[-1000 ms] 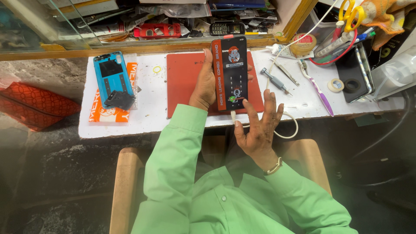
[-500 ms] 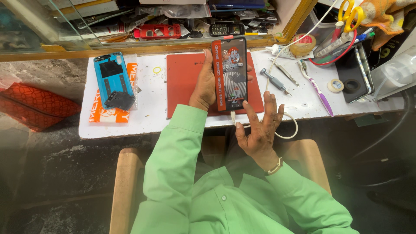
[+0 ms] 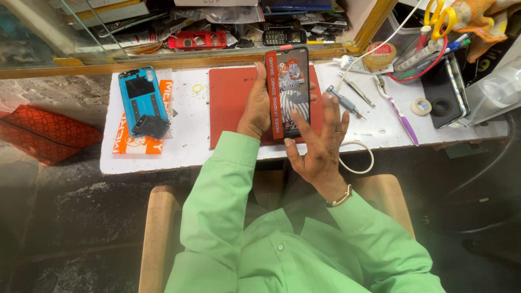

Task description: The person uses a screwdriver to tighten screws on the back of a disassembled smartphone. After securing the screws, the person picks up the phone, turns it over, and operates the touchscreen to verify functionality while the device is connected to a charging cable.

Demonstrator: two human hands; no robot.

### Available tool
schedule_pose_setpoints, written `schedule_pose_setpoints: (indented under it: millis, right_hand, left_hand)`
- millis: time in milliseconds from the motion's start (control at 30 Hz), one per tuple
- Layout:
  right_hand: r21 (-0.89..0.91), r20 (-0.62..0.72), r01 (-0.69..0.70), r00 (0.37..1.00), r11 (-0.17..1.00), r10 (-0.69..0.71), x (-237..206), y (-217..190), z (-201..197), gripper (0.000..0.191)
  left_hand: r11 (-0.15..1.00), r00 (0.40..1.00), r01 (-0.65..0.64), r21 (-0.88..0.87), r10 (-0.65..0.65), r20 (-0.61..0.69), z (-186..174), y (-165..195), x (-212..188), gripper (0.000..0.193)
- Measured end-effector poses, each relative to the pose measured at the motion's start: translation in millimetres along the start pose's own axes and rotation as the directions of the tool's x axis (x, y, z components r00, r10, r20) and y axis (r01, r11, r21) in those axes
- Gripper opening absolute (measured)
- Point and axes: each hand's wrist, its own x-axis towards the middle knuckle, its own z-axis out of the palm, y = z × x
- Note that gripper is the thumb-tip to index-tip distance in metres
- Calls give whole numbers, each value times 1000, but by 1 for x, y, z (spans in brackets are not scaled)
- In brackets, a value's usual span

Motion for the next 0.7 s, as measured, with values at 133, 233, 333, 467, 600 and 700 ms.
schedule_pose_setpoints:
  millis: [133, 233, 333, 467, 600, 700]
  right_hand:
    - [38, 14, 150, 988, 988, -151, 1, 6, -2, 38]
    - [-15, 38, 202, 979, 979, -201, 4, 12, -1, 39]
    - [-34, 51, 102, 994, 994, -101, 15, 22, 1, 55]
    - [-16, -31, 1, 1000, 1000, -1, 22, 35, -3, 70]
    - [22, -73, -32, 997, 999, 34, 9, 32, 0, 68]
    - [57, -64, -71, 995, 996, 75, 0, 31, 0, 67]
  left_hand:
    - [999, 1000, 7, -41, -8, -28, -2, -4, 1, 91]
    - [999, 1000, -20, -36, 20, -5, -5, -6, 0, 90]
    - [995, 991, 9, -100, -22, -132, -7, -6, 3, 88]
    - [997, 997, 14, -79, -19, -69, -7, -5, 2, 88]
    - [1000, 1000, 11, -23, -11, 1, -5, -4, 0, 93]
    - [1000, 1000, -7, 14, 7, 0, -3, -3, -1, 93]
